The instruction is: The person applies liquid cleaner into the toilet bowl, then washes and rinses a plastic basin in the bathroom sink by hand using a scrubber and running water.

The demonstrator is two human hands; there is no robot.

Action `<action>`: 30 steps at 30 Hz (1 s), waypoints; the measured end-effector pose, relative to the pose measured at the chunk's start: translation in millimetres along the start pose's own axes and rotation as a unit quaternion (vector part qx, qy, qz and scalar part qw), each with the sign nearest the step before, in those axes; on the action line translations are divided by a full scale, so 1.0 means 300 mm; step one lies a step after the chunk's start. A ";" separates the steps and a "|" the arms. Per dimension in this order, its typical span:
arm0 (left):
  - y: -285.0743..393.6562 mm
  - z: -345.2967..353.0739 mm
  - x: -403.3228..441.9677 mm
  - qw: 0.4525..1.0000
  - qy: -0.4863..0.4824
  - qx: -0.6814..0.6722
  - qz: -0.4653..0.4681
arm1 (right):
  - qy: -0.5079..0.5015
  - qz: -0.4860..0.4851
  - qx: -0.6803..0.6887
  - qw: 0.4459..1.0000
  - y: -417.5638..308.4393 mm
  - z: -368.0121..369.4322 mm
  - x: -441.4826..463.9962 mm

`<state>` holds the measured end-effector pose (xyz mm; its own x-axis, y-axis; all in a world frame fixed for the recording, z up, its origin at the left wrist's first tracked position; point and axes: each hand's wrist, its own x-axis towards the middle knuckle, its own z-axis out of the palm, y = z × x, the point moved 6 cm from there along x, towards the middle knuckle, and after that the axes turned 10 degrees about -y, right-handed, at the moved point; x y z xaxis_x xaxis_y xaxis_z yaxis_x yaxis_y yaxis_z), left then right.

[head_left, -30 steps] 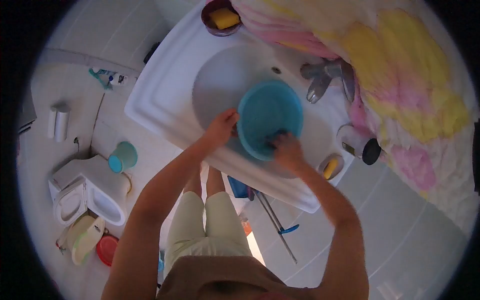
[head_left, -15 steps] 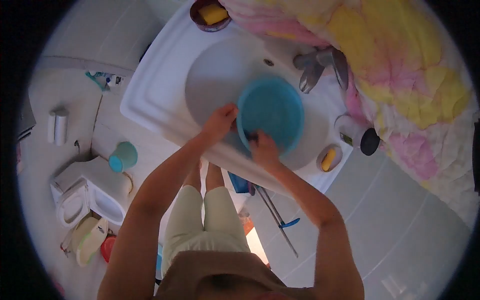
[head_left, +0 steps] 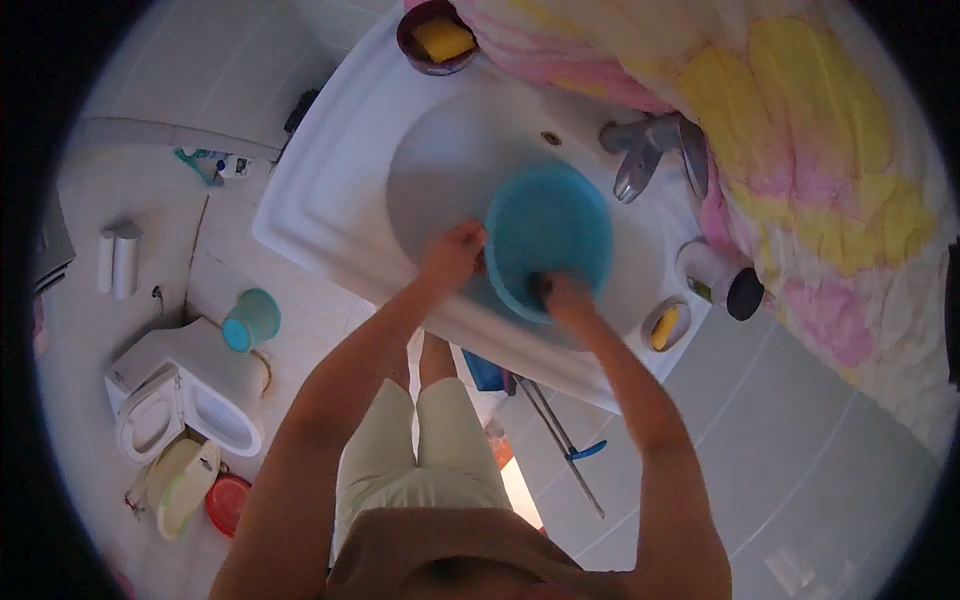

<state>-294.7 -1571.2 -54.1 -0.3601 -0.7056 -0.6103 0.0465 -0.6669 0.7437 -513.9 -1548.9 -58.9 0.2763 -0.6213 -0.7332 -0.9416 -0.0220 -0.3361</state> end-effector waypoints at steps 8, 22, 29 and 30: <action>0.006 0.036 0.010 0.998 0.018 0.021 0.049 | 0.315 0.000 -0.045 0.948 -0.110 -0.104 0.305; -0.035 0.005 0.017 0.998 0.051 0.022 0.031 | 0.309 -0.103 -0.037 0.945 -0.157 -0.113 0.342; 0.124 0.015 -0.001 0.873 0.250 0.387 0.163 | 0.368 -0.075 0.059 0.925 -0.065 -0.127 -0.183; 0.247 0.094 -0.044 0.772 0.266 0.536 0.213 | 0.430 0.003 0.047 0.902 -0.010 -0.193 -0.256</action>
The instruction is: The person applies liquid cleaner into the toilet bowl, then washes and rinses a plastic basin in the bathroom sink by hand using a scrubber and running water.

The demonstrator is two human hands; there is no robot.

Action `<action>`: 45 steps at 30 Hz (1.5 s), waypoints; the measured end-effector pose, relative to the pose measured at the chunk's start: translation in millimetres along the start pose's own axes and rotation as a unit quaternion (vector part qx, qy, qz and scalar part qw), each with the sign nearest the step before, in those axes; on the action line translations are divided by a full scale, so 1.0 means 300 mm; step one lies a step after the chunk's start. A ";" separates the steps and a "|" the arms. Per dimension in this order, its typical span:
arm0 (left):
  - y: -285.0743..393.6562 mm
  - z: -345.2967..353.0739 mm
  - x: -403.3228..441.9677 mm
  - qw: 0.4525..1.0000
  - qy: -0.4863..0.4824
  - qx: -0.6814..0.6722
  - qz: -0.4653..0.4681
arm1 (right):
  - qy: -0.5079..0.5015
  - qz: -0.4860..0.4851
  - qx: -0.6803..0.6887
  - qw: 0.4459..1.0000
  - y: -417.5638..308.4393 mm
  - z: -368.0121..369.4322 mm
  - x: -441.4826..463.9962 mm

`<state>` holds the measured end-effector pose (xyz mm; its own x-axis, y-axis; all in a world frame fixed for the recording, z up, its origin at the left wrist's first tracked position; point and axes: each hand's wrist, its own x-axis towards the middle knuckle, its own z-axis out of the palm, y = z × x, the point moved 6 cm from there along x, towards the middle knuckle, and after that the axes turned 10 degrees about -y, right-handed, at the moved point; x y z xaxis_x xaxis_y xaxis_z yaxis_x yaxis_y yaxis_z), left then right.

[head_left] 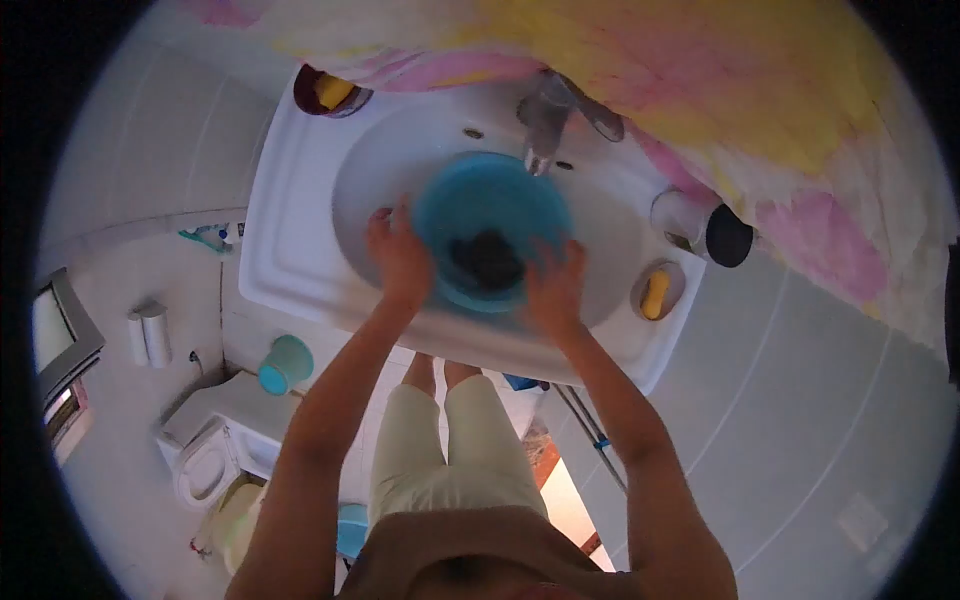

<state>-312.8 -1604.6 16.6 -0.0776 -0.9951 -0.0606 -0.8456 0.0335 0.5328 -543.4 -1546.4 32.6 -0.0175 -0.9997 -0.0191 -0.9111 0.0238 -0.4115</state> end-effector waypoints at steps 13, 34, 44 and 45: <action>0.150 0.462 0.219 0.939 -0.181 0.258 0.137 | 0.018 0.256 0.375 0.891 0.182 0.126 -0.015; 0.224 0.079 -0.035 0.816 -0.487 -0.043 0.307 | -0.017 0.372 0.476 0.797 0.140 0.157 -0.027; 0.293 -0.192 0.219 0.716 -0.628 0.017 0.305 | 0.005 0.178 0.246 0.953 0.176 0.064 -0.014; 0.328 -0.236 0.241 0.722 -0.636 -0.012 0.271 | -0.039 0.181 0.351 0.918 0.189 0.099 -0.030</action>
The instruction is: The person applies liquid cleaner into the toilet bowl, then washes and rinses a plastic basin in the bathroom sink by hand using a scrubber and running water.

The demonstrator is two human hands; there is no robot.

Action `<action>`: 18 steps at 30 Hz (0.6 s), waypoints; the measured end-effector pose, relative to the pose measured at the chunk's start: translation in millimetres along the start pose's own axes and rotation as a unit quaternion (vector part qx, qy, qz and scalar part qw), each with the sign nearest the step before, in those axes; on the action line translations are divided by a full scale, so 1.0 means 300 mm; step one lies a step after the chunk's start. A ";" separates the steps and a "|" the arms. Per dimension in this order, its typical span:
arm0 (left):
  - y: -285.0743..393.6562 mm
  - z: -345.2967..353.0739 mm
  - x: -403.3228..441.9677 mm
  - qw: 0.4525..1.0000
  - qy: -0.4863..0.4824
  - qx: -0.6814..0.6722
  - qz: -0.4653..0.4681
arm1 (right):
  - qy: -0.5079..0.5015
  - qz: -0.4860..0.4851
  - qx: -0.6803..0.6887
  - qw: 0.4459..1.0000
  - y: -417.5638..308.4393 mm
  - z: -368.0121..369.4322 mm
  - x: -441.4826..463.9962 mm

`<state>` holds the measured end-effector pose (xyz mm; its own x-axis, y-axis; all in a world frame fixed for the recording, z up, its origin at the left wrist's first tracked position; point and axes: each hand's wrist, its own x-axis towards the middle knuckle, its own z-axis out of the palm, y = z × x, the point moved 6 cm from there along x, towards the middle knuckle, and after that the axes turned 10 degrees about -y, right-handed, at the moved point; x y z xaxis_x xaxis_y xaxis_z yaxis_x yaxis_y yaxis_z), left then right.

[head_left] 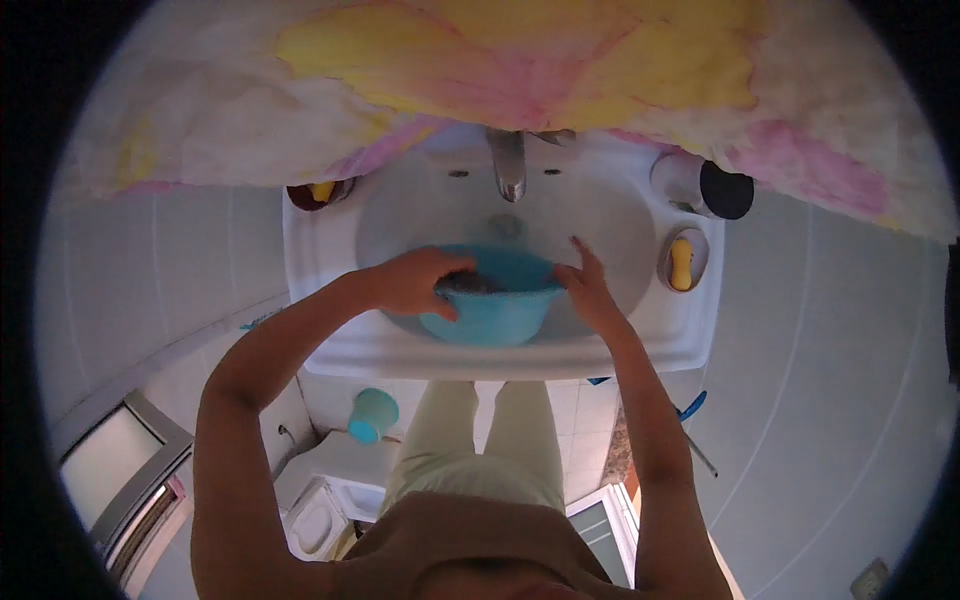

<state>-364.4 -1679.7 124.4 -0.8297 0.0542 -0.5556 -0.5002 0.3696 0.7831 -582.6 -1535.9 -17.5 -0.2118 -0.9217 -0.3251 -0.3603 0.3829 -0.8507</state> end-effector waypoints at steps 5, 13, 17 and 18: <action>-0.043 -0.071 -0.065 0.978 0.129 -0.156 0.054 | -0.068 -0.053 -0.008 0.996 -0.310 -0.127 -0.138; -0.187 0.018 0.047 0.905 0.276 -0.323 0.015 | 0.086 0.096 -0.307 0.943 -0.684 -0.297 -0.271; -0.022 -0.013 0.114 0.798 0.296 -0.525 -0.020 | 0.080 0.128 -0.359 0.921 -0.683 -0.252 -0.193; -0.003 -0.031 0.166 0.781 0.295 -0.551 0.002 | 0.071 0.118 -0.367 0.920 -0.651 -0.211 -0.156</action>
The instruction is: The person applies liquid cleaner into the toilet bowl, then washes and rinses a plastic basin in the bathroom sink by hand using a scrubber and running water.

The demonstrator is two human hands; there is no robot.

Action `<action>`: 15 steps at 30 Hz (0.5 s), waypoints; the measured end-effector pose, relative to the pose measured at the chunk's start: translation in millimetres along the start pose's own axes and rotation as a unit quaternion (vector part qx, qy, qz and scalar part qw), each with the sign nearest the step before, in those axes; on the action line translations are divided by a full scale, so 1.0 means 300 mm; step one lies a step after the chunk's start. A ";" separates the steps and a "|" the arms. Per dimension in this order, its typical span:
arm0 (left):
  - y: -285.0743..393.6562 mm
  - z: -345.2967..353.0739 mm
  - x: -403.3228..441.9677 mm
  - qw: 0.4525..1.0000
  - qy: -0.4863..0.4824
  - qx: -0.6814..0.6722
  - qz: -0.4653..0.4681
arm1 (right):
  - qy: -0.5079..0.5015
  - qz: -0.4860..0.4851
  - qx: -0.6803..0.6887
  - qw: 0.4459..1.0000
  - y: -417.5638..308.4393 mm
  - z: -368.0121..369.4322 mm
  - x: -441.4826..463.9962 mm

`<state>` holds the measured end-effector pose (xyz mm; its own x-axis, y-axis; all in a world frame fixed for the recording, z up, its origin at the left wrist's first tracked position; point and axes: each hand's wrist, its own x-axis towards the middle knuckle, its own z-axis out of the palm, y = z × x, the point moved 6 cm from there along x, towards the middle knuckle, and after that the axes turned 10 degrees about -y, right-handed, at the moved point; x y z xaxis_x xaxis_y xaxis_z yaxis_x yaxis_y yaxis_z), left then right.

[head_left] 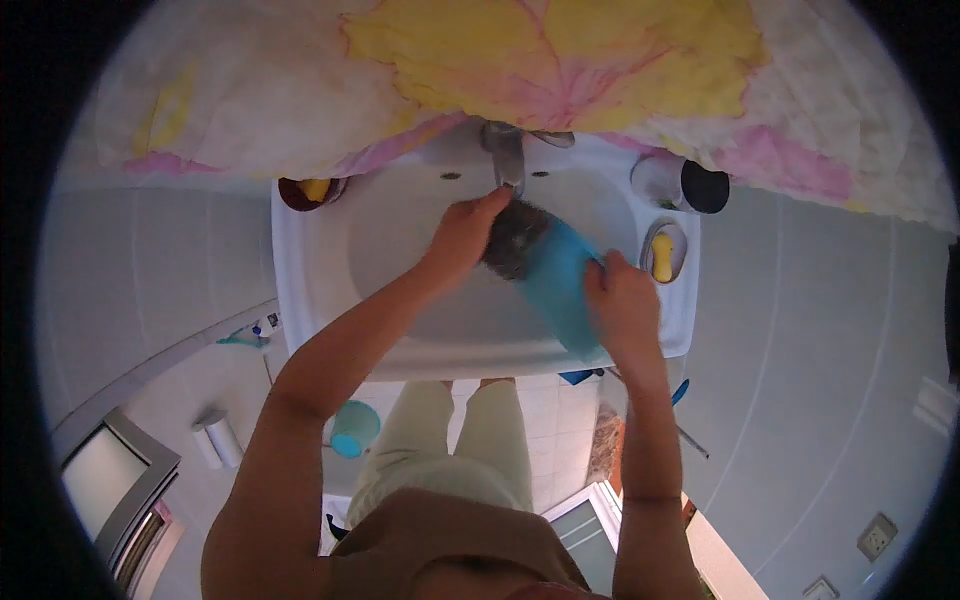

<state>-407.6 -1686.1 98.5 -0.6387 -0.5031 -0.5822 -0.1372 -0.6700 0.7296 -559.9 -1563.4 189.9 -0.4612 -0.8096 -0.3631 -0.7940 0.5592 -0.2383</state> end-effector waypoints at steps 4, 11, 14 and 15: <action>0.073 0.133 0.121 0.983 -0.077 -0.166 0.017 | -0.040 -0.002 -0.029 0.999 -0.041 0.115 0.089; 0.214 0.180 0.198 0.951 -0.148 -0.241 0.120 | -0.041 -0.020 -0.012 0.999 -0.078 0.162 0.138; 0.243 0.140 0.205 0.933 -0.186 -0.270 0.146 | -0.047 0.003 -0.031 0.998 -0.096 0.193 0.168; 0.232 0.129 0.199 0.942 -0.177 -0.248 0.144 | -0.038 0.006 -0.030 0.999 -0.104 0.190 0.166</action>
<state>-484.7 -1741.6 128.5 -0.8195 -0.5486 -0.1659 0.3947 -0.7501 0.5306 -535.5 -1611.1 127.9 -0.4415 -0.7855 -0.4336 -0.8117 0.5556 -0.1801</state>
